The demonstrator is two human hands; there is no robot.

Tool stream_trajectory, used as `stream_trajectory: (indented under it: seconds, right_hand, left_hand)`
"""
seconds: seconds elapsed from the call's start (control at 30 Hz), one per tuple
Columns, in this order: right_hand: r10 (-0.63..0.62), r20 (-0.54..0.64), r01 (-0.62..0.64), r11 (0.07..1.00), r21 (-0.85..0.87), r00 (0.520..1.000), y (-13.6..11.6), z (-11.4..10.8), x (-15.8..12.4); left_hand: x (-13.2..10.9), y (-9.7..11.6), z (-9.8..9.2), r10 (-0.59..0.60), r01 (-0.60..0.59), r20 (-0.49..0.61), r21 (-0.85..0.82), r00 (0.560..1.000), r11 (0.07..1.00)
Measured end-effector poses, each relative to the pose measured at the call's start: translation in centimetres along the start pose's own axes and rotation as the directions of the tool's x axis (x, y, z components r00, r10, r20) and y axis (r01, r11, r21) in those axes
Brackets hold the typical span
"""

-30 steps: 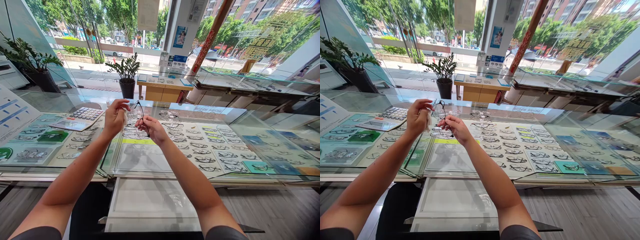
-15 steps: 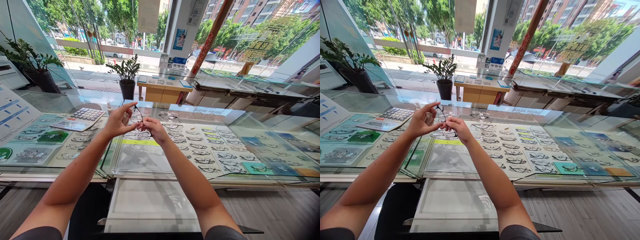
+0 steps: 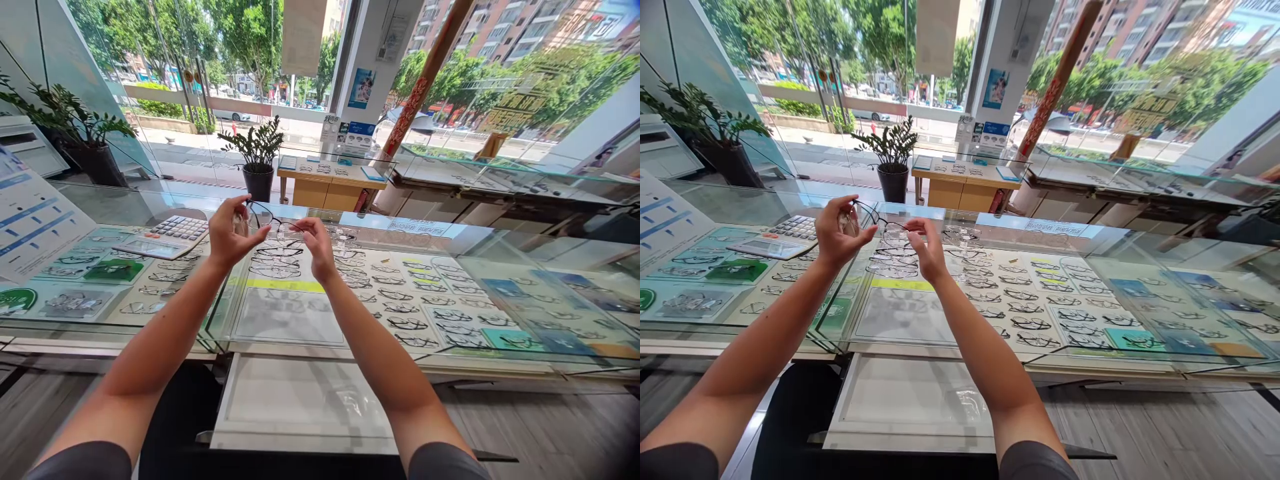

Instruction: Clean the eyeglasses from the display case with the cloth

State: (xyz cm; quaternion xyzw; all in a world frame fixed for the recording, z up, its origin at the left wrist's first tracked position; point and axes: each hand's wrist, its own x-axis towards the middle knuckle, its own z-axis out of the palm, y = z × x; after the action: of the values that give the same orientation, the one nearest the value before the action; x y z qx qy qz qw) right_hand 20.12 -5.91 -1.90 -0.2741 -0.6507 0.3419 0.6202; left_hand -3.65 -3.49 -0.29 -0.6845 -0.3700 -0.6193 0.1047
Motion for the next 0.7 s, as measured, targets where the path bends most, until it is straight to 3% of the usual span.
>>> stream_trajectory:
  seconds: [0.1,0.2,0.37,0.5,0.6,0.7]
  right_hand:
    - [-0.111,0.053,0.119,0.976,-0.182,0.992,-1.4,-0.5,0.1]
    - [-0.193,0.12,0.225,0.9,-0.373,0.974,-4.0,-1.4,1.1]
    - [-0.398,0.164,0.418,0.719,-0.556,0.903,-9.4,-3.4,4.8]
    - [-0.54,0.122,0.482,0.597,-0.641,0.833,-13.3,-4.6,7.2]
    - [-0.625,0.084,0.503,0.533,-0.68,0.776,-15.4,-4.9,7.4]
    - [-0.655,0.067,0.508,0.513,-0.692,0.752,-16.6,-4.8,6.7]
  left_hand:
    - [0.8,-0.3,0.1,-0.031,0.027,-0.126,-0.034,0.992,0.999]
    - [3.1,0.5,-0.1,-0.011,0.001,-0.179,-0.055,0.984,0.998]
    - [9.2,4.2,-1.1,0.106,-0.118,-0.227,-0.036,0.968,0.992]
    - [12.8,7.6,-1.6,0.13,-0.146,-0.239,-0.05,0.962,0.988]
    - [13.5,9.5,-1.4,0.13,-0.156,-0.278,-0.073,0.952,0.985]
    - [13.1,10.6,-1.0,0.136,-0.171,-0.325,-0.083,0.936,0.982]
